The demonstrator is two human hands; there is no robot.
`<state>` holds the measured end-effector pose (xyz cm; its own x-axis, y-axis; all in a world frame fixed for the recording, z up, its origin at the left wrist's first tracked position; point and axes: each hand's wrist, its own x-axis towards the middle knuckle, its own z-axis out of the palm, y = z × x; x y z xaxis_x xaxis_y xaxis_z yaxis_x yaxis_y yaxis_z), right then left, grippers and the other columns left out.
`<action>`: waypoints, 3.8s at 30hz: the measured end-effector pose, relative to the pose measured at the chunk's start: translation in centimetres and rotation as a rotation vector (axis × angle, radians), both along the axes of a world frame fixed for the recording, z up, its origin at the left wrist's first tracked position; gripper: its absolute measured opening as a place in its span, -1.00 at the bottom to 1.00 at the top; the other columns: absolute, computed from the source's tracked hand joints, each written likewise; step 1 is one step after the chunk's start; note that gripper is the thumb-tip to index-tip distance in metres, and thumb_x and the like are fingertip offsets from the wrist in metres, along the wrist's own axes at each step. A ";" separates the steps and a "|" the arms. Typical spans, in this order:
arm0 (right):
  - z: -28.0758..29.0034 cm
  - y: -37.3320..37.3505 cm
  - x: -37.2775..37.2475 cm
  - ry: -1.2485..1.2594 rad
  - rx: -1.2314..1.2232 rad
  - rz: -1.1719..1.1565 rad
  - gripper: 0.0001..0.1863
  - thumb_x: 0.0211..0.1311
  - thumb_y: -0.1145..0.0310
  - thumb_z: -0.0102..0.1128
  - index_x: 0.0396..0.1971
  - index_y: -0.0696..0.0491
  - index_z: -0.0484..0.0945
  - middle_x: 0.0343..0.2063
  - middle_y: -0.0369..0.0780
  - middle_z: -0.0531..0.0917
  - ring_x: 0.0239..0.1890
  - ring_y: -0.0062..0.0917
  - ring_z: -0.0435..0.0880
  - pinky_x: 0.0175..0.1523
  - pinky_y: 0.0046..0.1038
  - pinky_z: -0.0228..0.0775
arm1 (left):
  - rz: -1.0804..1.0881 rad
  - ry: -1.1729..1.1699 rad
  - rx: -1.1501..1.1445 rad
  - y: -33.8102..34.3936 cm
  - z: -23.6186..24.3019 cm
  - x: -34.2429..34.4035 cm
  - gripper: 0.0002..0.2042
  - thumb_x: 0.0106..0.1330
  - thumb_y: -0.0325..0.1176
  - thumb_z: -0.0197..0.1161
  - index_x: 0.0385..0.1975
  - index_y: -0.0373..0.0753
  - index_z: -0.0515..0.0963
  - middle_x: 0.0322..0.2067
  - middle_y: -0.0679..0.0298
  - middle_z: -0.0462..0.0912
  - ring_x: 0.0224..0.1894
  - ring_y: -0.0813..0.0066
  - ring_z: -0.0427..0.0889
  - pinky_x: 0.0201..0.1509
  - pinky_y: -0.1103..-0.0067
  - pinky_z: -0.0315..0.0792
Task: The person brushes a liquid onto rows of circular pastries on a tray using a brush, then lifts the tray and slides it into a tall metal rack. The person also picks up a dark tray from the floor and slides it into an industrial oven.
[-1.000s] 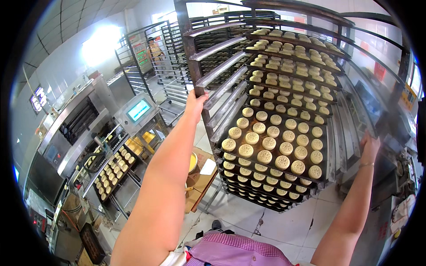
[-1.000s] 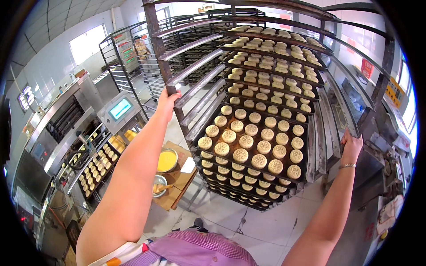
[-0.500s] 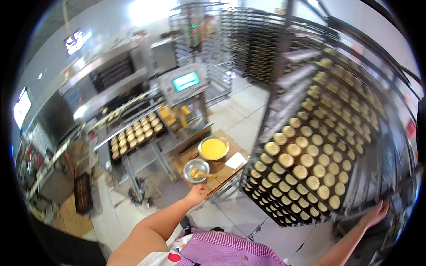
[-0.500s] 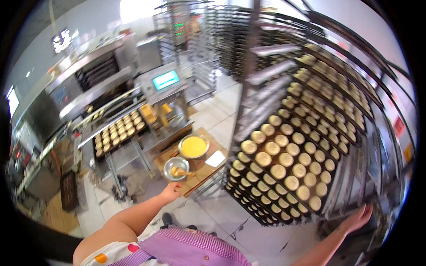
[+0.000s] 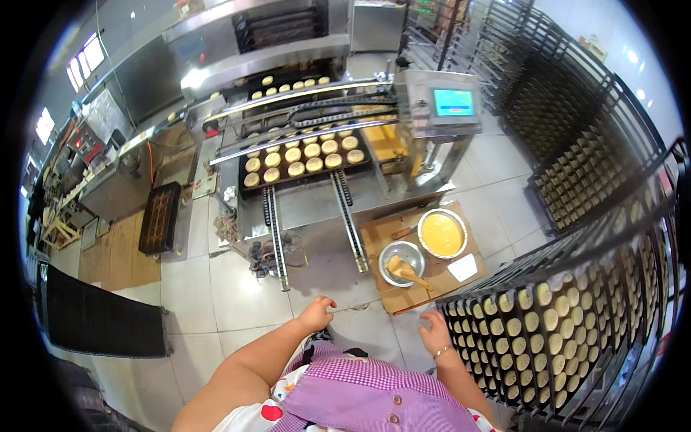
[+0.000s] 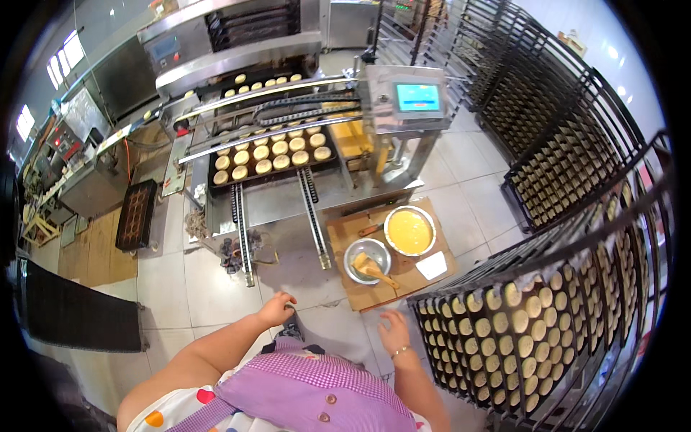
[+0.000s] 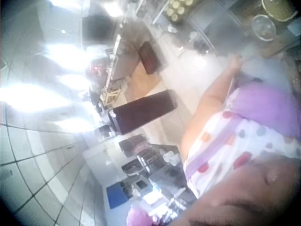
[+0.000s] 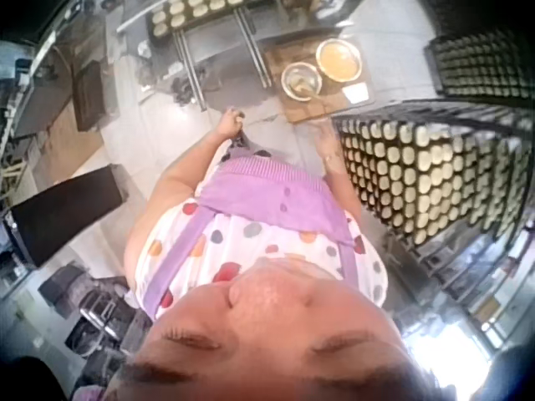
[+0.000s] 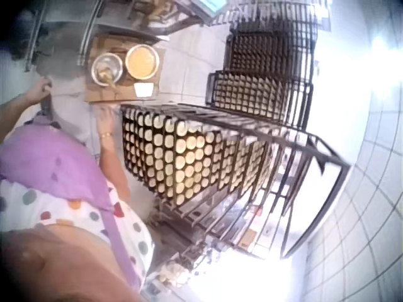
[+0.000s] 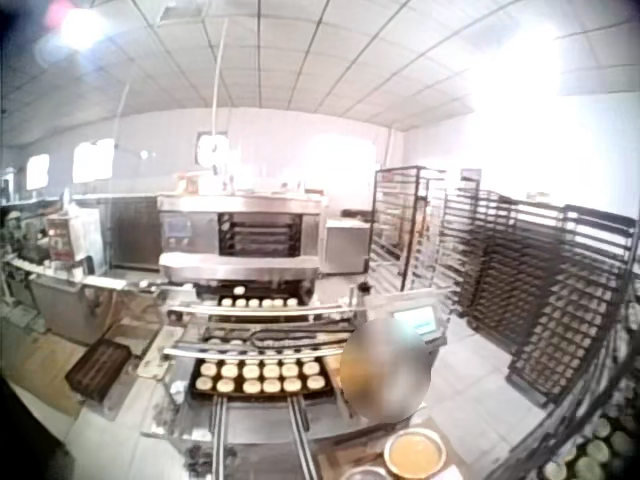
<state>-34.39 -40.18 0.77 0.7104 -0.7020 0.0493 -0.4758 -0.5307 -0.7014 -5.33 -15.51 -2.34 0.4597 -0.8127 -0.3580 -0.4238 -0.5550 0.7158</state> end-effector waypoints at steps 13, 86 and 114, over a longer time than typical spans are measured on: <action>-8.6 -8.0 9.7 0.439 0.259 -0.459 -0.44 -0.05 0.35 0.20 0.05 0.17 0.40 -0.05 0.06 0.49 0.06 -0.18 0.45 0.16 -0.34 0.27 | 0.552 0.397 -0.032 -0.8 -7.1 14.7 -0.63 0.09 -0.50 0.18 -0.05 -0.23 0.36 -0.19 0.25 0.42 -0.32 0.44 0.53 -0.27 0.49 0.43; 0.4 -13.3 29.5 -0.401 1.072 -0.459 -0.38 0.11 0.64 -0.02 0.24 0.03 0.18 -0.03 -0.22 0.52 -0.13 -0.48 0.60 -0.30 -0.56 0.54 | 1.200 1.300 0.067 2.7 -2.0 4.2 -0.84 0.41 -0.31 -0.07 -0.30 -0.26 0.38 -0.41 0.19 0.56 -0.50 0.45 0.52 -0.42 0.57 0.46; -6.4 10.8 57.1 -0.211 0.669 -0.031 -0.54 0.03 0.46 0.19 0.01 0.15 0.40 -0.20 -0.09 0.62 -0.11 -0.42 0.61 0.04 -0.47 0.37 | 1.192 0.933 -0.006 16.4 -2.2 9.2 -0.87 0.25 -0.44 0.15 -0.26 -0.27 0.39 -0.36 0.27 0.56 -0.38 0.51 0.55 -0.26 0.60 0.41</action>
